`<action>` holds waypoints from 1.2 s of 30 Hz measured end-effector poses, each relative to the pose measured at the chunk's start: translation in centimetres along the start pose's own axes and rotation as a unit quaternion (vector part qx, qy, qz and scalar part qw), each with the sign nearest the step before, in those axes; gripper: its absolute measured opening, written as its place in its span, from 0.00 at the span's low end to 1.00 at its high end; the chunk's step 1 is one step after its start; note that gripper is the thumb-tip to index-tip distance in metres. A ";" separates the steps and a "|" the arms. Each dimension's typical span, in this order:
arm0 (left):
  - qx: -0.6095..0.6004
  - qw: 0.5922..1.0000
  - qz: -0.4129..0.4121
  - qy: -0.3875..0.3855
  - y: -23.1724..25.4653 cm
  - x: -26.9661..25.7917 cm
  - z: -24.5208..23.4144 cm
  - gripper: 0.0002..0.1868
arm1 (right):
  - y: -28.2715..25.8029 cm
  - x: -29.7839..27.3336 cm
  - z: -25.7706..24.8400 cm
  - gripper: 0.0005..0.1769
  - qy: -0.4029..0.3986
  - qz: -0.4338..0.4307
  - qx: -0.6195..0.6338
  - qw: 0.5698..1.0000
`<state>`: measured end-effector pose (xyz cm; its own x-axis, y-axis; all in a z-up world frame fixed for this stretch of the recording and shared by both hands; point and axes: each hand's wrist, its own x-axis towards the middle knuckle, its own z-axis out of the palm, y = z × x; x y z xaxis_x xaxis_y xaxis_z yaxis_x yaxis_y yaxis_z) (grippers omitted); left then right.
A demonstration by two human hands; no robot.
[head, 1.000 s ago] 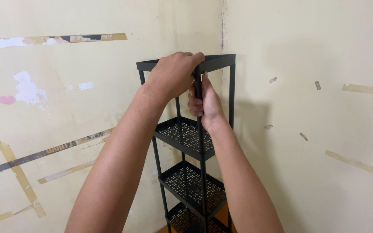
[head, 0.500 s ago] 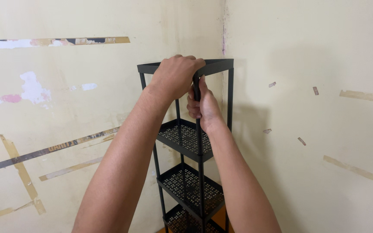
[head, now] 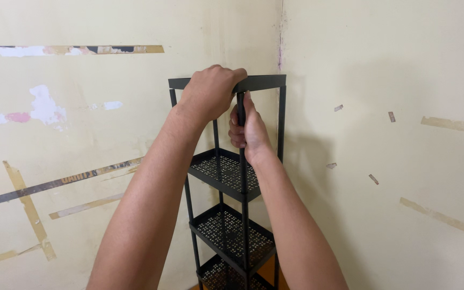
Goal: The person assembles a black metal corner shelf by hand, attaching the top frame and inserting perforated shelves into the vertical supports. The person removes the top frame, places a shelf on a nearby table, then reattaches the frame to the uprights.
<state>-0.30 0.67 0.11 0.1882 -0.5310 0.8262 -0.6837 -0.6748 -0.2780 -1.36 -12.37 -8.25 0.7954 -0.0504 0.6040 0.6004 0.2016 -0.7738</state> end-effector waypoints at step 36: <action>0.067 0.955 0.107 0.269 2.8 -6.2 -2.0 0.10 | -4.4 -3.9 -1.5 0.27 0.040 -0.183 0.111 0.976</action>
<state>-4.77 3.05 -4.84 -0.3592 -0.3487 0.8657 -0.5632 -0.6586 -0.4990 -6.99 -14.51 -7.49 0.5409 -0.2322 0.8084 0.8192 0.3632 -0.4439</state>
